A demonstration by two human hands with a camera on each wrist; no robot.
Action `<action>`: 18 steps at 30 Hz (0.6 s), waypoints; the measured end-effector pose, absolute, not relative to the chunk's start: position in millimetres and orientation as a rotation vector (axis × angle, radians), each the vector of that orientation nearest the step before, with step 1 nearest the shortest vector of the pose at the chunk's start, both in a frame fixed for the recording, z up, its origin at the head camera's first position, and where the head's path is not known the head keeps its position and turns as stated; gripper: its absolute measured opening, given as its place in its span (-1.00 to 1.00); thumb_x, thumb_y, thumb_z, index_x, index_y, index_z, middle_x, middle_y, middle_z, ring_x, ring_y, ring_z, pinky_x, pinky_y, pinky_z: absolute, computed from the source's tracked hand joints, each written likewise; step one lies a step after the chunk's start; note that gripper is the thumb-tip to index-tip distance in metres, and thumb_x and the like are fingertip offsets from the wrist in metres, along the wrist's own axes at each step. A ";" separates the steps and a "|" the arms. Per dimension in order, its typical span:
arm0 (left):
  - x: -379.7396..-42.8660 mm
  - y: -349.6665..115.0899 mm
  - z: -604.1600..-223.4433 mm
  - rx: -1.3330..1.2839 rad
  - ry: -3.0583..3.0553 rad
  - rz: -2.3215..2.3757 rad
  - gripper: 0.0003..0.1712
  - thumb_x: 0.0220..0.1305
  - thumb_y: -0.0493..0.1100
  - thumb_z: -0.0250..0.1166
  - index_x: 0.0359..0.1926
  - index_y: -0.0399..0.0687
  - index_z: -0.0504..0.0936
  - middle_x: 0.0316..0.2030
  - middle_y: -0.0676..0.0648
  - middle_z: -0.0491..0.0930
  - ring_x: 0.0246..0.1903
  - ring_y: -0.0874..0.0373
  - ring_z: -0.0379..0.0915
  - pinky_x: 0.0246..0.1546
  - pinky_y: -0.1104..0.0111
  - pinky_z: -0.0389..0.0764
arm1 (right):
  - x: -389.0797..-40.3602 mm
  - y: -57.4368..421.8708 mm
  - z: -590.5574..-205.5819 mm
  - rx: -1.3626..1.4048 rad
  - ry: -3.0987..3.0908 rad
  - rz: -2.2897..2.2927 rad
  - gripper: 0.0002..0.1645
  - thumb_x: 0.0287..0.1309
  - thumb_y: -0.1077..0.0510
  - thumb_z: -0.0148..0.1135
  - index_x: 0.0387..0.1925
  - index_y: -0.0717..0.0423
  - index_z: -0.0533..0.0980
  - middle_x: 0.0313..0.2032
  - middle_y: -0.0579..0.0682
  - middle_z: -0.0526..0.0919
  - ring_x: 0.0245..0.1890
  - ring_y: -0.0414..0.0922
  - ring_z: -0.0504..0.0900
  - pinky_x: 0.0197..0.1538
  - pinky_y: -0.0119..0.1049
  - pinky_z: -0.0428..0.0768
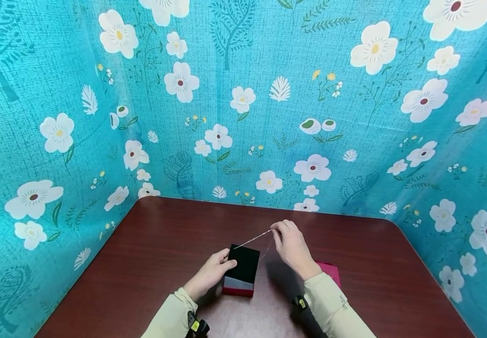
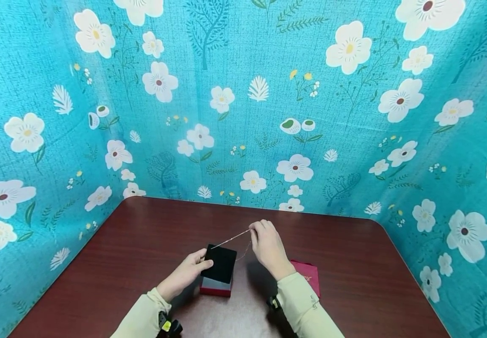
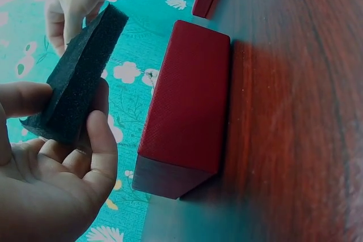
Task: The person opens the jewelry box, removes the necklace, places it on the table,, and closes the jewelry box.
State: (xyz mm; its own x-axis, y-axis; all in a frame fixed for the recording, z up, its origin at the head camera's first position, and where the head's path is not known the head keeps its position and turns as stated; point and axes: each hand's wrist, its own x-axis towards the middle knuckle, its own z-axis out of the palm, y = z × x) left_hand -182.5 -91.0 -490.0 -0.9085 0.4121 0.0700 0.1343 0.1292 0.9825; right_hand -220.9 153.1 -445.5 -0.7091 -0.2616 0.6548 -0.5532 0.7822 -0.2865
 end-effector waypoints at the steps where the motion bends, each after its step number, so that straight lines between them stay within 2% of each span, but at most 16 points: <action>1: -182.3 -90.9 -489.9 0.541 2.185 1.862 -0.77 0.32 -0.26 0.10 -0.43 -0.11 0.22 -0.56 0.08 0.24 -0.44 0.23 0.29 -0.31 0.38 0.32 | -221.1 154.2 -445.1 0.598 -2.367 0.634 -0.89 0.07 0.30 0.32 -0.30 0.16 0.59 -0.35 -0.02 0.58 -0.30 -0.09 0.50 -0.20 -0.23 0.56; 13: -179.4 -91.9 -489.9 0.545 2.202 1.848 -0.77 0.34 -0.25 0.10 -0.41 -0.16 0.23 -0.58 0.08 0.24 -0.50 0.24 0.24 -0.38 0.39 0.28 | -225.1 166.0 -440.3 0.575 -2.419 0.641 -0.91 0.09 0.31 0.29 -0.31 0.17 0.59 -0.37 -0.01 0.57 -0.34 -0.10 0.49 -0.24 -0.22 0.55; 18: -178.5 -91.0 -490.8 0.524 2.228 1.813 -0.79 0.32 -0.25 0.12 -0.38 -0.17 0.25 -0.55 0.07 0.33 -0.48 0.21 0.26 -0.36 0.35 0.27 | -227.4 172.6 -438.9 0.560 -2.457 0.649 -0.93 0.12 0.30 0.27 -0.31 0.16 0.59 -0.37 -0.02 0.56 -0.35 -0.11 0.48 -0.23 -0.22 0.55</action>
